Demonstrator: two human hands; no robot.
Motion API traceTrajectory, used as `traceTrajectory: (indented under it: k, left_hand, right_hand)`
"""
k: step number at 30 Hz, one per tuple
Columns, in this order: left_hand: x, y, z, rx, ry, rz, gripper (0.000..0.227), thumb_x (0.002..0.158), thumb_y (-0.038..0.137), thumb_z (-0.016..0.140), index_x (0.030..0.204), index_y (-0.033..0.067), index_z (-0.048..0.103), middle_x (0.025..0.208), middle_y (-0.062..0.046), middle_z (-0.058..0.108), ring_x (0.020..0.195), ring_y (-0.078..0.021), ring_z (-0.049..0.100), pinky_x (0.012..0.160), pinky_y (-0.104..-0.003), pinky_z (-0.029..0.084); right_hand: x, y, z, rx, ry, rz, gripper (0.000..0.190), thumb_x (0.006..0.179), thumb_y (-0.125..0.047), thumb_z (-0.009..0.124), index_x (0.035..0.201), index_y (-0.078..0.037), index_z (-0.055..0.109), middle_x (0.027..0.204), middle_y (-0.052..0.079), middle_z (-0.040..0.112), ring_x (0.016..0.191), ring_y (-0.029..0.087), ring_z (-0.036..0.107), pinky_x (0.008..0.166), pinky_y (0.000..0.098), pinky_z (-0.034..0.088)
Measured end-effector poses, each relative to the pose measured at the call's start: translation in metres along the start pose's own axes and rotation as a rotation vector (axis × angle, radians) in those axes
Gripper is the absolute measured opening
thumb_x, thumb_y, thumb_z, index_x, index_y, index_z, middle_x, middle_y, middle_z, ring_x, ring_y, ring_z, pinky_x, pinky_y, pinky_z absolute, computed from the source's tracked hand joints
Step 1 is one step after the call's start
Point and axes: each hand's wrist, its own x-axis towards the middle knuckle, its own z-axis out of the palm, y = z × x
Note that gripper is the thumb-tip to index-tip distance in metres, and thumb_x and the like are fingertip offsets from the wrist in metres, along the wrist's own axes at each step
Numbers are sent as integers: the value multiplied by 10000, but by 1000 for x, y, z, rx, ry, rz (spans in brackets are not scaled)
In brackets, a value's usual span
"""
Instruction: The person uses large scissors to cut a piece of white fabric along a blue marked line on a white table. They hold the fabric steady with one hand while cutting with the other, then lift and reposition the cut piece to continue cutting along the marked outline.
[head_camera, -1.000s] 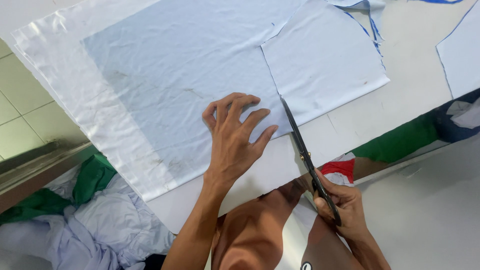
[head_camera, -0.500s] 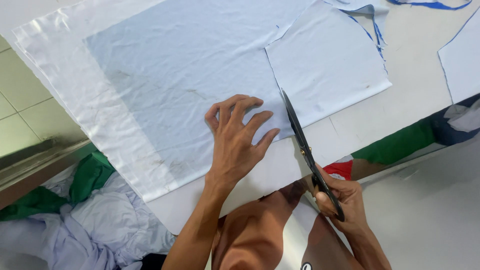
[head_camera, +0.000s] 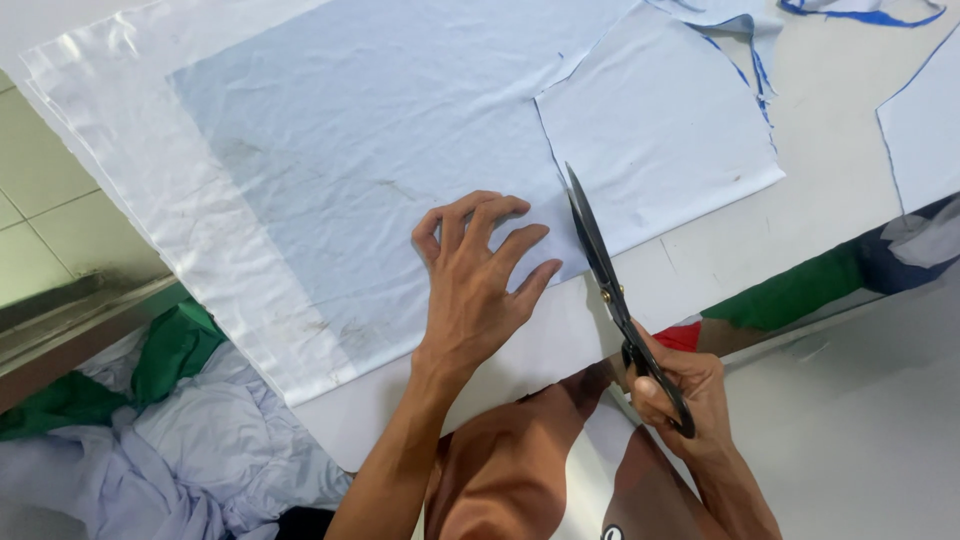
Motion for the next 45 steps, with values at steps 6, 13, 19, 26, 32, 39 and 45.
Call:
traceTrajectory:
  k: [6,13,19,26,32,39,45]
  left_hand:
    - [0,0,1,8,-11,-14,255,862,252,871,1027,206,683,1232,2,609,1209,-275,548,947,-500,297]
    - [0,-1,0,9,2,-11,256,851,248,889,1013,198,698,1225,3,613,1208,-266,548,963,-489,293]
    - [1,-1,0,8,-7,-11,274,846,240,890,1025,194,687,1225,-7,612,1216,-272,550,954,-499,296]
    - [1,0,-1,-6,-11,-25,257,848,236,876,1022,186,694,1224,-3,612,1211,-268,549,956,-496,290]
    - [1,-1,-1,-3,-22,-29,261,840,244,874,1025,182,701,1234,-6,610,1219,-263,548,966,-494,297]
    - [1,-1,-2,-9,-25,-23,272,841,232,874,1034,177,690,1234,-15,606,1211,-259,549,957,-495,291]
    - [1,-2,-2,-8,-22,-24,291,841,235,884,1045,184,683,1234,-4,599,1212,-253,551,959,-489,291]
  right_hand:
    - [5,-3,1,-42,-96,9,701,867,-64,758,1502,18,473,616,-11,410,453,53,310,364,200,265]
    - [7,-13,10,-149,-47,-26,632,871,-75,740,1458,24,527,578,-48,339,465,52,251,381,215,220]
    - [21,-12,5,-14,-53,-21,648,865,-106,756,1457,26,527,666,-24,312,491,92,212,378,212,155]
    - [22,-16,12,-112,-60,-18,663,867,-50,732,1484,11,499,608,-46,251,499,98,204,407,241,169]
    - [25,-21,14,-70,-23,24,665,841,-89,753,1456,24,528,612,-24,312,476,88,207,357,218,139]
    - [39,-25,25,-76,-26,-2,607,848,-82,755,1416,29,575,631,-24,337,449,76,207,353,212,147]
    - [38,-28,27,-160,-5,14,690,834,-23,719,1481,39,486,633,-29,229,472,103,198,387,240,167]
